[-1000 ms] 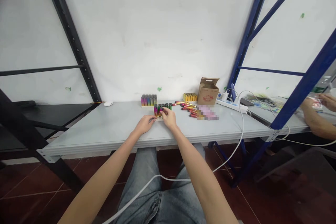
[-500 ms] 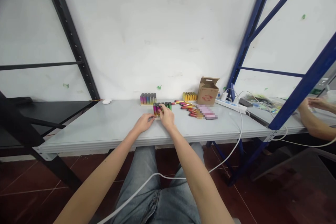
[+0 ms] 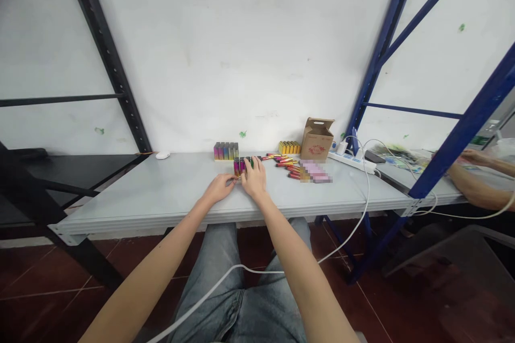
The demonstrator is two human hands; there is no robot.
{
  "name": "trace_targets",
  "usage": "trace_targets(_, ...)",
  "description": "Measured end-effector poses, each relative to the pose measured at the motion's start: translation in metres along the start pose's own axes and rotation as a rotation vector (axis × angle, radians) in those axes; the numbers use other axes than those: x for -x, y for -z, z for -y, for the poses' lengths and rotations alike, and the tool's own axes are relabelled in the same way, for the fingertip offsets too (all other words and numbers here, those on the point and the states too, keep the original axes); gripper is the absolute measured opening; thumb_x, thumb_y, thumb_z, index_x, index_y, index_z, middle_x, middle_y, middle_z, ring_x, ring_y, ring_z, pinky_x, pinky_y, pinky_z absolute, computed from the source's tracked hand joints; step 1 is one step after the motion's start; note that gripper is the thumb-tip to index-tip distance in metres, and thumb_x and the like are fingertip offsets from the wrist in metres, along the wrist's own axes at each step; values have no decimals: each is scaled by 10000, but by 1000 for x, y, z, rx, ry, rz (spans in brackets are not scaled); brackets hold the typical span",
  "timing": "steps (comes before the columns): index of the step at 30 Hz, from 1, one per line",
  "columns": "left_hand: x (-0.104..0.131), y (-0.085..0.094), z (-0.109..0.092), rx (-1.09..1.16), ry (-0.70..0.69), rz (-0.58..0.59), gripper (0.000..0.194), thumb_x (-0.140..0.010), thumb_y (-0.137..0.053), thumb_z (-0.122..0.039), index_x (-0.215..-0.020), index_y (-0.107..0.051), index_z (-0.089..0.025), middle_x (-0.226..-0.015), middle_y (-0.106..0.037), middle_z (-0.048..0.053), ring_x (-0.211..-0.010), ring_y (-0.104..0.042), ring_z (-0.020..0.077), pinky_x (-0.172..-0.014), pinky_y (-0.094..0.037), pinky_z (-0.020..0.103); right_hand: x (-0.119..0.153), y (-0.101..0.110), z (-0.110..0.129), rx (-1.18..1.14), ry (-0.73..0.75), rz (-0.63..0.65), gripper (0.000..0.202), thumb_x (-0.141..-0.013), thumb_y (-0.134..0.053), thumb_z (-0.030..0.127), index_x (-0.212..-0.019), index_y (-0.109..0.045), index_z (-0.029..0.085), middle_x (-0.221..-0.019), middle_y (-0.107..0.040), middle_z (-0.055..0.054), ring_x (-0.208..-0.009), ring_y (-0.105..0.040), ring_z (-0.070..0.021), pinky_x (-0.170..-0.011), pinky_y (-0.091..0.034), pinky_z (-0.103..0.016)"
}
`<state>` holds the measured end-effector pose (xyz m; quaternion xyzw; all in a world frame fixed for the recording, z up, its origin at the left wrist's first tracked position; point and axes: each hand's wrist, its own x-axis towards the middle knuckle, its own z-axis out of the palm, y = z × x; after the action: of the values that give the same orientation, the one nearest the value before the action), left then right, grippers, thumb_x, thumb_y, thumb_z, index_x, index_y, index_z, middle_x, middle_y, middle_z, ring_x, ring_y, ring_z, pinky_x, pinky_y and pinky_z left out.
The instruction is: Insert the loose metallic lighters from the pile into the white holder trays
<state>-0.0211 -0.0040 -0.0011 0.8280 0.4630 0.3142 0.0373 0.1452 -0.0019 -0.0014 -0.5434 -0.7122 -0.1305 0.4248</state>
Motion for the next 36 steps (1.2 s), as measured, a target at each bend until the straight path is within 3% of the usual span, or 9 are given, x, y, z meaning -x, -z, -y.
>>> trace_targets(3, 1, 0, -1, 3, 3, 1, 276, -908, -496, -251, -1069, -715, -205, -1102, -720, 61, -1050, -632, 253, -951, -489, 364, -3, 2, -2, -51, -99, -89, 486, -909, -393, 256, -1358, -496, 102, -1430, -461, -167, -1356, -355, -261, -1132, -286, -423)
trace_targets(6, 1, -1, -1, -1, 15, 9, 268, -910, -499, -256, -1068, -711, -209, -1106, -719, 57, -1067, -625, 250, -957, -485, 357, -8, 6, -15, -68, -301, -193, 493, -914, -337, 241, -1363, -452, 73, -1402, -481, -189, -1327, -384, -264, -1106, -302, -432)
trace_targets(8, 2, -1, 0, -7, 19, 15, 265, -908, -502, -248, -1076, -703, -209, -1120, -714, 53, -1087, -614, 250, -965, -479, 356, -10, 9, -30, -24, -435, -175, 497, -897, -336, 210, -1359, -445, 64, -1371, -509, -197, -1289, -419, -275, -1082, -317, -433)
trace_targets(10, 2, -1, -1, -18, 20, 23, 263, -905, -503, -239, -1082, -695, -207, -1130, -710, 51, -1096, -605, 251, -970, -475, 358, -12, 12, -49, 59, -509, -56, 483, -865, -373, 181, -1319, -493, 68, -1325, -552, -194, -1284, -424, -299, -1068, -322, -438)
trace_targets(16, 4, 0, -3, -52, 16, 30, 264, -905, -493, -235, -1092, -679, -210, -1130, -700, 56, -1094, -599, 245, -973, -470, 351, -27, 5, -92, 262, -357, 219, 493, -838, -428, 157, -1315, -532, 86, -1414, -514, -154, -1403, -308, -291, -1142, -222, -429)
trace_targets(23, 5, -2, -4, -73, 27, 53, 293, -915, -464, -228, -1129, -662, -197, -1163, -681, 75, -1130, -576, 251, -1006, -445, 369, -61, -15, -111, 348, -377, 426, 646, -824, -446, 192, -1447, -393, 33, -1542, -340, -197, -1468, -173, -359, -1156, -139, -541)
trace_targets(27, 5, 0, -5, -76, 43, 64, 297, -911, -462, -210, -1125, -667, -191, -1159, -683, 85, -1123, -582, 255, -1000, -449, 381, -71, -15, -117, 359, -366, 558, 640, -840, -456, 236, -1449, -402, 48, -1516, -387, -198, -1463, -186, -362, -1145, -136, -568)
trace_targets(30, 5, 1, -5, -61, 38, 64, 297, -911, -464, -213, -1128, -666, -185, -1165, -682, 87, -1130, -579, 262, -1002, -448, 395, -66, -11, -113, 353, -271, 566, 569, -851, -451, 214, -1403, -475, 81, -1465, -470, -172, -1437, -251, -341, -1141, -157, -539)
trace_targets(36, 5, 1, -4, -41, 21, 42, 294, -898, -485, -216, -1124, -671, -189, -1164, -691, 73, -1122, -589, 253, -1003, -453, 367, -32, 11, -88, 275, -70, 434, 448, -822, -444, 74, -1217, -639, 158, -1288, -625, -113, -1288, -457, -248, -1095, -265, -388)
